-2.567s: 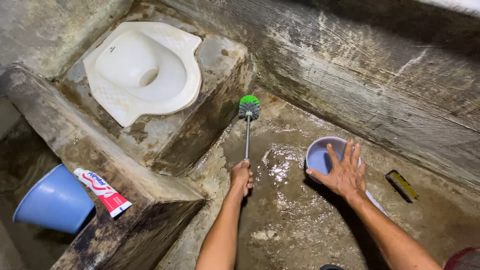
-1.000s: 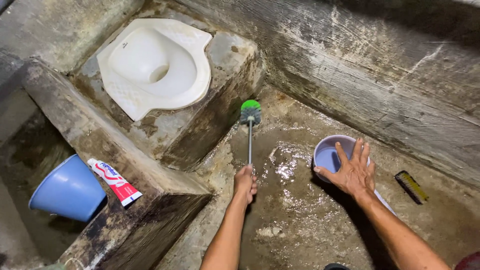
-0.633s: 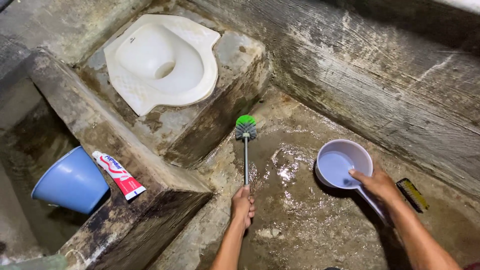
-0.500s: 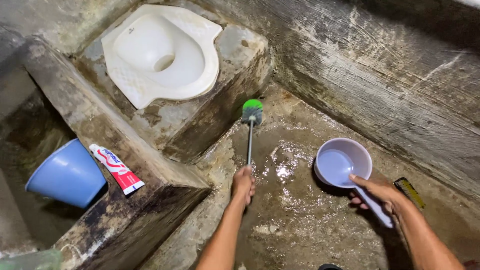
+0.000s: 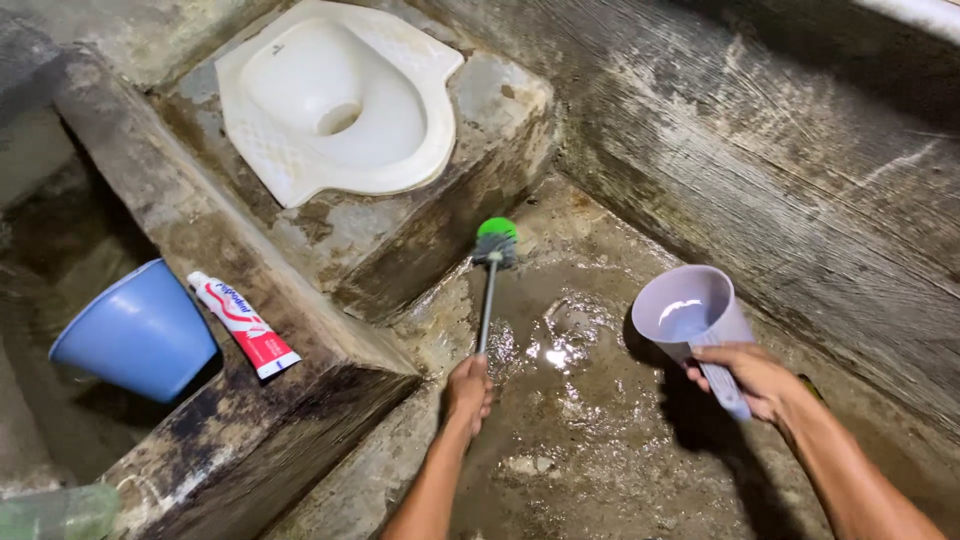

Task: Scrubbing and rinsing a bathroom floor using a brush and a water scoop

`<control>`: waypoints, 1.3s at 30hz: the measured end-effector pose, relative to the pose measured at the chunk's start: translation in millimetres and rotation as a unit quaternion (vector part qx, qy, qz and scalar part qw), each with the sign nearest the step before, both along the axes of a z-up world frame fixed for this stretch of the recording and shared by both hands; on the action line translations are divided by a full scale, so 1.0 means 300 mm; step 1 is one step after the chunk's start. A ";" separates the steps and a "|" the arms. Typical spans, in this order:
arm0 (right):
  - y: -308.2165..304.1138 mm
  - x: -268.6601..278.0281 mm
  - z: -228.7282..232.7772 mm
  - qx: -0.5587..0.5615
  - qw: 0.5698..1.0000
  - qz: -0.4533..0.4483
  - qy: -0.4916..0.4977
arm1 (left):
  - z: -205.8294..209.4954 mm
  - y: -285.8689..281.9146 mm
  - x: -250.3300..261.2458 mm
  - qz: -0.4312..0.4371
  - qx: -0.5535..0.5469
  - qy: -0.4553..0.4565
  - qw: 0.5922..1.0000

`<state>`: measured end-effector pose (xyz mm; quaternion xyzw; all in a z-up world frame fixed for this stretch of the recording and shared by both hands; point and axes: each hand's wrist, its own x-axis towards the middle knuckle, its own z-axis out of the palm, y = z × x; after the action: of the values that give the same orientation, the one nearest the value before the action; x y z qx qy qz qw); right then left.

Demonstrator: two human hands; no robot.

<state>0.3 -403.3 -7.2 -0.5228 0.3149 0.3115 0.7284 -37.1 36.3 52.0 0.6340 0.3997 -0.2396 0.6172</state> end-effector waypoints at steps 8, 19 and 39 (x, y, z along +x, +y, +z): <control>0.485 0.341 0.399 -0.260 0.951 0.165 -0.040 | -0.135 -0.078 0.003 0.056 -0.051 0.018 0.997; 0.408 0.238 0.311 0.020 0.990 0.010 -0.138 | -0.126 -0.030 0.103 -0.032 0.036 -0.077 0.996; 0.077 -0.104 0.240 -0.407 0.909 0.091 -0.020 | -0.125 -0.047 -0.059 -0.028 0.022 -0.017 0.999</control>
<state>-30.9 -380.1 64.8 -0.8063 0.3505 0.2106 0.4274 -54.7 22.3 14.7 0.6624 0.3763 -0.2366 0.6031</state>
